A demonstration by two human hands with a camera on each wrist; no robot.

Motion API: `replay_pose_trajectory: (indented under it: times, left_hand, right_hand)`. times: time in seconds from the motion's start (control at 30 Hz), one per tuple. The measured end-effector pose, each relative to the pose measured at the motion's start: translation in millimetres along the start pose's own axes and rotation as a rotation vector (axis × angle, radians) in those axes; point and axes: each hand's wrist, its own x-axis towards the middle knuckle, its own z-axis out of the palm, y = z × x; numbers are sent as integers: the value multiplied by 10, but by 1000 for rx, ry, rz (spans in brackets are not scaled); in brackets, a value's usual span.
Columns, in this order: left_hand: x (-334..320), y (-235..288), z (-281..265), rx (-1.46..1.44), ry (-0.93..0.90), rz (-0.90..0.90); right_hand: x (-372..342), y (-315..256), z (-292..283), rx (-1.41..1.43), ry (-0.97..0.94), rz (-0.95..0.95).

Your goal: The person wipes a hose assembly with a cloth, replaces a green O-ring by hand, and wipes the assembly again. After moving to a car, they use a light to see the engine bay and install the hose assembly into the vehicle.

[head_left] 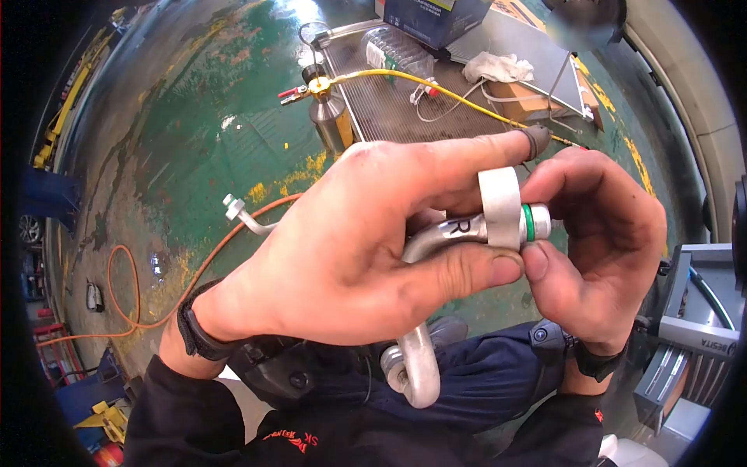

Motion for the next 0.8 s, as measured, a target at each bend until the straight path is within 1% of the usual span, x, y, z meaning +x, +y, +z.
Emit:
replay_pose_trajectory:
  times: [0.03,0.07,0.13,0.17,0.23,0.37,0.43,0.57,0.63,0.67,0.73,0.8]
  left_hand:
    - [1,14,4,-52,-4,-52]
    - [10,4,2,-53,-5,-55]
    - [38,-16,-10,-97,-42,-12]
    - [28,-14,-1,-98,-42,-14]
    - [5,0,23,-133,-14,-28]
    - [15,19,14,-174,-22,-25]
    - [20,45,5,-187,-45,-42]
    - [16,-3,33,-187,-11,-34]
    - [9,6,41,-136,22,-41]
    - [11,6,38,-136,23,-41]
    - [16,8,30,-116,1,-8]
    - [16,9,22,-92,1,5]
  right_hand:
    - [-5,1,3,-54,8,-36]
    - [-12,-4,11,-52,8,-33]
    - [-26,-20,27,-103,44,-44]
    - [-25,-29,32,-101,43,-42]
    - [-25,-47,38,-49,65,26]
    - [-18,-41,27,-10,67,8]
    - [-21,-33,13,4,52,42]
    - [-24,-25,54,34,73,66]
    - [-22,-33,87,24,139,114]
    - [-17,-37,90,24,138,114]
    - [-6,-50,91,68,136,175]
    - [11,-34,94,77,134,159]
